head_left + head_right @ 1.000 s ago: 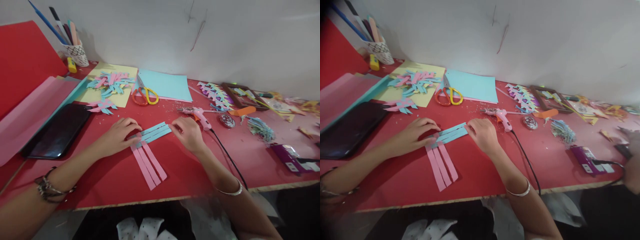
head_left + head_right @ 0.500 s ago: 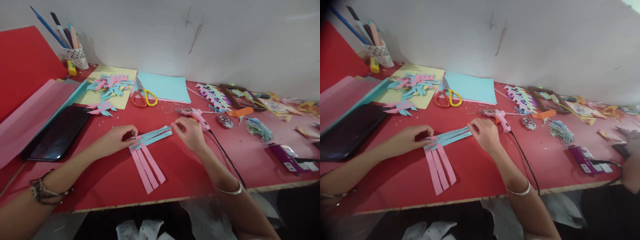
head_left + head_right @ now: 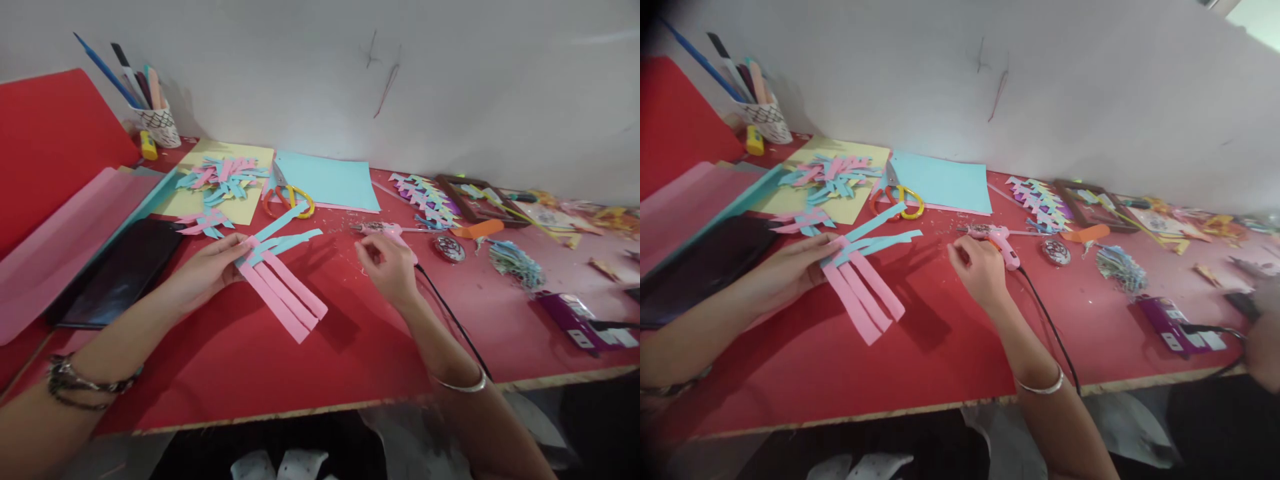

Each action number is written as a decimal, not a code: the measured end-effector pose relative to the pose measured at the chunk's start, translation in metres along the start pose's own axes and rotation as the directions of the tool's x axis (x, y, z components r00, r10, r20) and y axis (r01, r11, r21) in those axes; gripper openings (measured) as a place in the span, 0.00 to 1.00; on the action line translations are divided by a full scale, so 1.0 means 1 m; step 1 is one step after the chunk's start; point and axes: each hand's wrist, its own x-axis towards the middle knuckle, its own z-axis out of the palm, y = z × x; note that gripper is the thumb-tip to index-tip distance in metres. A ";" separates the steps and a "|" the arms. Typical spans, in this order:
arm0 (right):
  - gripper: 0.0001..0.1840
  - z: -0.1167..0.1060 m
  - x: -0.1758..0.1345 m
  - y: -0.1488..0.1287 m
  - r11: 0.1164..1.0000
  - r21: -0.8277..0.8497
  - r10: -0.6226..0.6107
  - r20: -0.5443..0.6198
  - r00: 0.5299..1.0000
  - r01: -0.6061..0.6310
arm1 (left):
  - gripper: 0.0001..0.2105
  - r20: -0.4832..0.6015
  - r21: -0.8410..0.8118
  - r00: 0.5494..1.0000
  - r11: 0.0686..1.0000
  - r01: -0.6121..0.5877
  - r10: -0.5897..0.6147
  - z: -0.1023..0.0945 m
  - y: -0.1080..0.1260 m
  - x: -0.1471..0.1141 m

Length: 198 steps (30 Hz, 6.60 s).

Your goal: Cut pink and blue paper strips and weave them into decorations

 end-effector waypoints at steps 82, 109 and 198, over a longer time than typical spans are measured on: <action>0.12 -0.027 0.059 -0.023 0.875 -0.446 0.384 0.401 0.832 -0.190 | 0.15 0.306 -0.211 0.951 0.977 0.036 0.031 0.008 -0.001 -0.005; 0.12 0.077 0.116 -0.054 0.816 0.160 0.371 0.593 0.715 -0.556 | 0.14 0.036 -0.350 0.978 0.919 -0.181 0.206 0.007 0.000 0.003; 0.15 -0.006 -0.003 -0.053 0.980 -0.107 0.196 0.630 0.751 -0.166 | 0.08 -0.330 -0.408 0.940 0.885 -0.224 0.086 0.020 0.005 -0.006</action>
